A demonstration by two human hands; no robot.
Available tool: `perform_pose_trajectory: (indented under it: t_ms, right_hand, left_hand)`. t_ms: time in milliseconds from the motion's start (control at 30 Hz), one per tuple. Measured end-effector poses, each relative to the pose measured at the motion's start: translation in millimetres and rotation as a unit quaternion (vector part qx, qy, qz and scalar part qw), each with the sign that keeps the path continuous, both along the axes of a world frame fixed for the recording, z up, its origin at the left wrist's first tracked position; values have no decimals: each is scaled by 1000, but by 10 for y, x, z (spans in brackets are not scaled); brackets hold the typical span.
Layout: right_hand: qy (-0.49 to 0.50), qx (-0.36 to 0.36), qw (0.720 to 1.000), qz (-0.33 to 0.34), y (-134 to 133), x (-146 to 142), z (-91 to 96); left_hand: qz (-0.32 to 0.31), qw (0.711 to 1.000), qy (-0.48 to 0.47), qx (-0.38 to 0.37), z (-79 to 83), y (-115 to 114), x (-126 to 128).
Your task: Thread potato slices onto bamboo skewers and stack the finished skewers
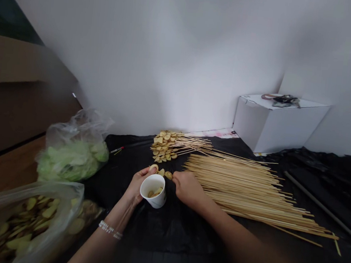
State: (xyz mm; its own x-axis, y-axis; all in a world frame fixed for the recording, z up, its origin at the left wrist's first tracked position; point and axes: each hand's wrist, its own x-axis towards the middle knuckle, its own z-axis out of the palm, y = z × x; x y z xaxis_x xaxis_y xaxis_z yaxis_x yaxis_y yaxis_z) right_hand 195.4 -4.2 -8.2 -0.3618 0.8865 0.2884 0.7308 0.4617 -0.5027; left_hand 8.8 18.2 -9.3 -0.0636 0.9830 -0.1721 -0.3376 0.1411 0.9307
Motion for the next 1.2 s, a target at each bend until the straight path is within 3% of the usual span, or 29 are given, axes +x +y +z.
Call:
perform_pose_trajectory:
  t_ms: [67,133,300,467,567,700,833,1033,1200]
  right_hand:
    - [-46,44,998,-4,-23,-7,-2]
    - [-49,37,998,-6,-20,-6,0]
    - [29,-21,999,3,44,34,18]
    - [70,22,997,19,91,141,6]
    - [66,70,995,-26,157,258,-15]
    - [111,107,984,-84,309,455,-35]
    - [181,64,967,-170,508,706,-9]
    - [191,44,944,-265,787,1146,96]
    - [153,31,953,-258,1047,1005,193]
  left_hand:
    - [4,1000,1,2,-6,0,9]
    - [5,1000,2,6,-15,-2,20]
    - [4,1000,10,24,-31,-7,26]
    - [31,999,-17,40,-10,6,-12]
    - [50,997,-41,35,-33,13,-12]
    - [7,999,-6,35,-114,8,9]
    - [-10,999,14,49,-171,8,7]
    - [-8,999,16,50,-214,39,0]
    - [-7,998,25,49,-242,57,4]
